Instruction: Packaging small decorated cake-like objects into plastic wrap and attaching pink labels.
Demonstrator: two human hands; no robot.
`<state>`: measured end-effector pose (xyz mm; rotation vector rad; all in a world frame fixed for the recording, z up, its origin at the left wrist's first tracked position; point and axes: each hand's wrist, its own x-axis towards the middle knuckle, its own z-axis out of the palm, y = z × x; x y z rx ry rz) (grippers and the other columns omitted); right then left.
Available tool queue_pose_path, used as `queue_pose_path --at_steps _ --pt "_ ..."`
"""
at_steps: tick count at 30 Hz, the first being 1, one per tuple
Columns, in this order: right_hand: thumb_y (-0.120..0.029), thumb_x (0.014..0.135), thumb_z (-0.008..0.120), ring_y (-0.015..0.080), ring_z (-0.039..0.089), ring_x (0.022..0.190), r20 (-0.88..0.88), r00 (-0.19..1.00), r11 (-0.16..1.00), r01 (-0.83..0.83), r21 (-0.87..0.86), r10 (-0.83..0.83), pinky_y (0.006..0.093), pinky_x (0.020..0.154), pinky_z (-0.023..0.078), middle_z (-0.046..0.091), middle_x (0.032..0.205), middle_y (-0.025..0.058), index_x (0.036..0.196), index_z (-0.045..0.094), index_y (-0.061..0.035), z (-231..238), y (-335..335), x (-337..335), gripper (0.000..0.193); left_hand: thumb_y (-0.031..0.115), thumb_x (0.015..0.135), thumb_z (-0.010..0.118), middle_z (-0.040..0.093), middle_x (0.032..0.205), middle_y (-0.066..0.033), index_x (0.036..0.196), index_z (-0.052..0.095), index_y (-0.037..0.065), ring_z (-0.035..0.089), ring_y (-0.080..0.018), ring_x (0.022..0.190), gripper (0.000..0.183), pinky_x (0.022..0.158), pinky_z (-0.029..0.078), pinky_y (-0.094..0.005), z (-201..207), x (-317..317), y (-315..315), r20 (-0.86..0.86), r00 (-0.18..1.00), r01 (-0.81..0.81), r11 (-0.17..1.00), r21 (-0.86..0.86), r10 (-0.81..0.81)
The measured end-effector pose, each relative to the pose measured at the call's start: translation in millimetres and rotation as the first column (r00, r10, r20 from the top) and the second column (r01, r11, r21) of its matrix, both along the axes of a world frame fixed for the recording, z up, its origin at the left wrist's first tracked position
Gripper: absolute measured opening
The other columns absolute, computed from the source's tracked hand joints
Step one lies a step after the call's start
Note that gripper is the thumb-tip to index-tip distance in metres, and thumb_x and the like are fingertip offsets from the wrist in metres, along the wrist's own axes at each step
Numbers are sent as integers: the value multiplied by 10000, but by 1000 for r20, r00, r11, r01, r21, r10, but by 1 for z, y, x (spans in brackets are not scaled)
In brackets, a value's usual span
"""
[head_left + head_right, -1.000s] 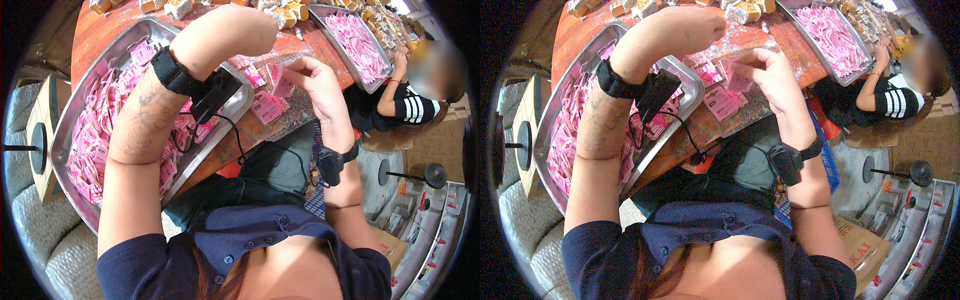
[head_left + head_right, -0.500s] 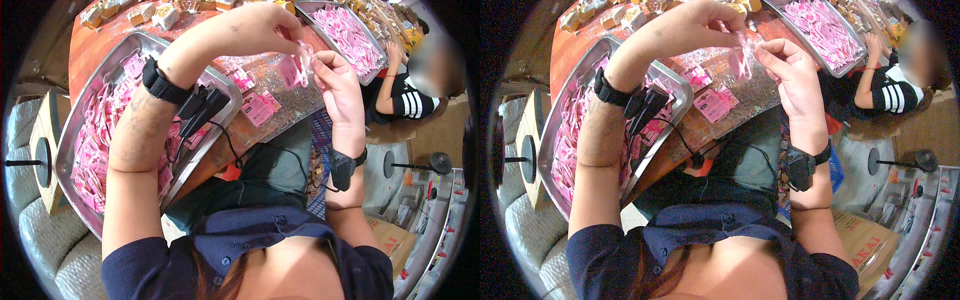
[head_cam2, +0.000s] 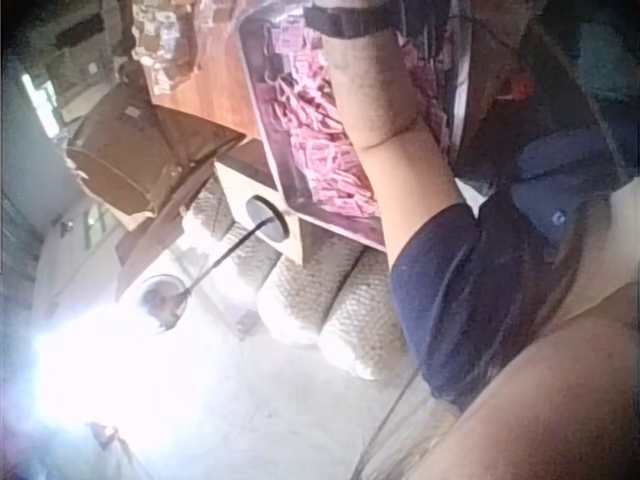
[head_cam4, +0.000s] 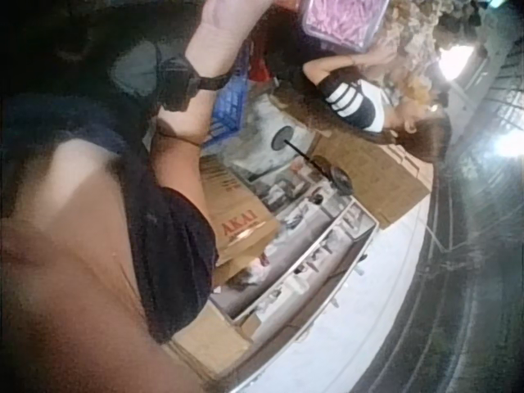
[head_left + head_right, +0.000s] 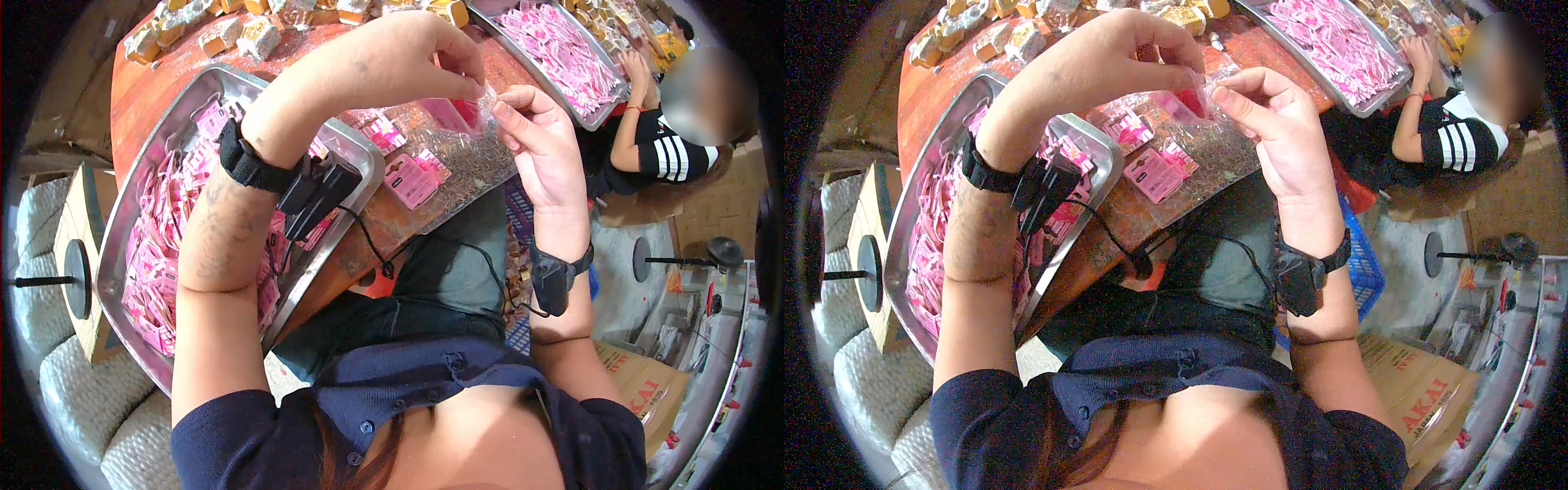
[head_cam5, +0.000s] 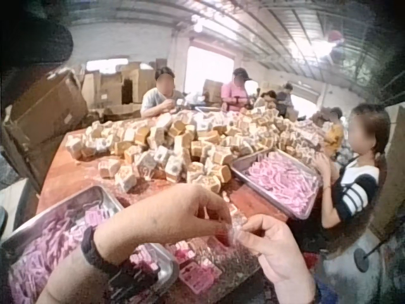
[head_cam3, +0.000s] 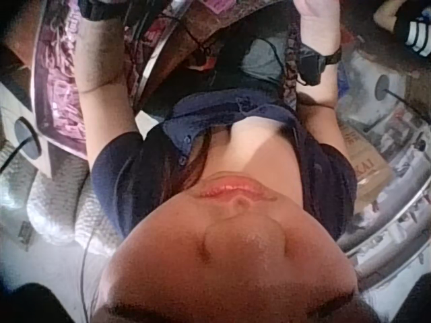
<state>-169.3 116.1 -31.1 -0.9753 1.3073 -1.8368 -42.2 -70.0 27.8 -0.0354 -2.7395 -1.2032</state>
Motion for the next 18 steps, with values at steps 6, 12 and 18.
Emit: queue_pose_path --at_steps 6,12,18 --pt "-151 901 709 21 515 681 107 994 996 22 -90 -12 162 611 376 630 857 -29 985 665 -53 1 1 2 136 152 863 698 690 981 -77 1161 650 43 643 -136 917 322 746 530 -296 -11 1 -7 21 996 89 988 -124 -87" --pt "-173 944 655 62 598 798 169 978 986 -104 -130 126 198 729 468 662 929 24 1017 646 -45 12 7 1 147 195 854 734 659 1121 -69 1311 579 77 624 -167 992 496 781 519 -317 -11 1 2 -257 942 186 973 -138 -216" --pt "-193 937 665 80 616 700 230 936 964 -252 -91 266 184 622 482 656 857 23 994 633 -33 9 7 1 173 327 895 717 654 1136 -78 1308 576 37 613 -153 986 524 813 497 -296 0 0 10 -198 936 322 934 156 -290"
